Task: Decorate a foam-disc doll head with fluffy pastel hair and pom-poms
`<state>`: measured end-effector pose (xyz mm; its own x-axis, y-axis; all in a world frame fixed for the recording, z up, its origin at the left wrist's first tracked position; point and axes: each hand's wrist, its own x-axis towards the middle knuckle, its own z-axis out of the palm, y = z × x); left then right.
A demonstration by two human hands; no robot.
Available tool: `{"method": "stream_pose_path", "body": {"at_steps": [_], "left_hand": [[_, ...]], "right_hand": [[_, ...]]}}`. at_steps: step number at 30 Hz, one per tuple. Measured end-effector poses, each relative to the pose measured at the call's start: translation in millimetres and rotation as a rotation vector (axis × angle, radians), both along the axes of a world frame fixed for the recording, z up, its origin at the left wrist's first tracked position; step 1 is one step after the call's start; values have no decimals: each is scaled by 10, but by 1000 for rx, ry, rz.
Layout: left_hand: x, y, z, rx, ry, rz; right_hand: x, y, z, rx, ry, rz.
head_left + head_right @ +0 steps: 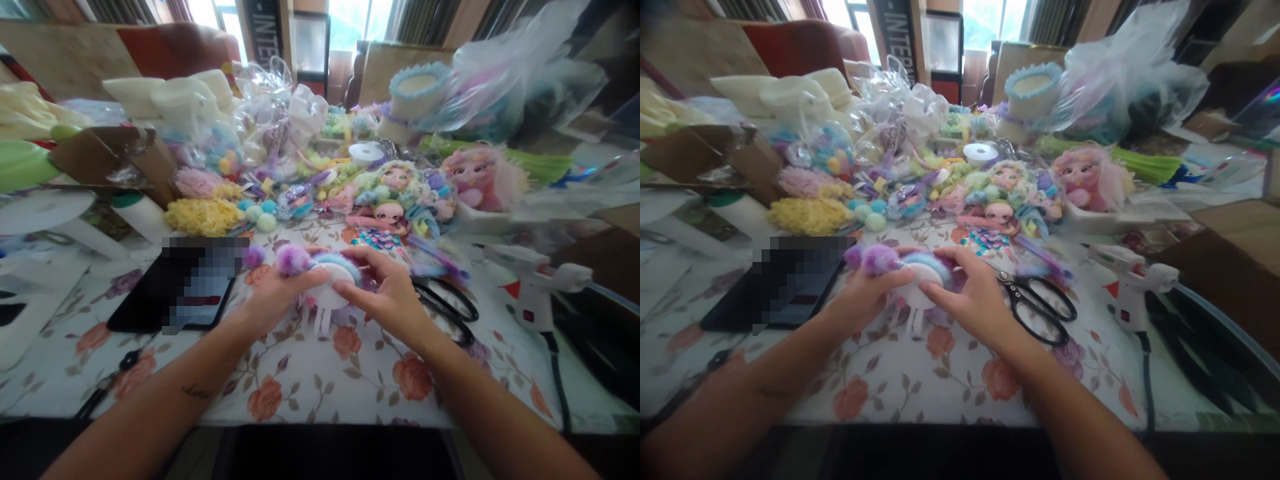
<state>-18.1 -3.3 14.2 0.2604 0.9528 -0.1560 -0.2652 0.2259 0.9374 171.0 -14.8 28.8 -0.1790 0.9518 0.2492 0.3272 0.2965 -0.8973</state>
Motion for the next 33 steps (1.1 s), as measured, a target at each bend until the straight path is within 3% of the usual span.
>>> {"method": "stream_pose_path", "body": {"at_steps": [8,23,30,33], "left_hand": [[21,-31,49,-45,16,13],[30,-19,47,-47,-43,-7],[10,-10,18,-101,-77,-216],[0,-13,13,-99,-109,-233]], "right_hand": [[6,34,22,-104,56,22],[25,44,-9,-77,20,-5],[47,73,5,-164,12,10],[49,86,7,-197,8,24]]}}
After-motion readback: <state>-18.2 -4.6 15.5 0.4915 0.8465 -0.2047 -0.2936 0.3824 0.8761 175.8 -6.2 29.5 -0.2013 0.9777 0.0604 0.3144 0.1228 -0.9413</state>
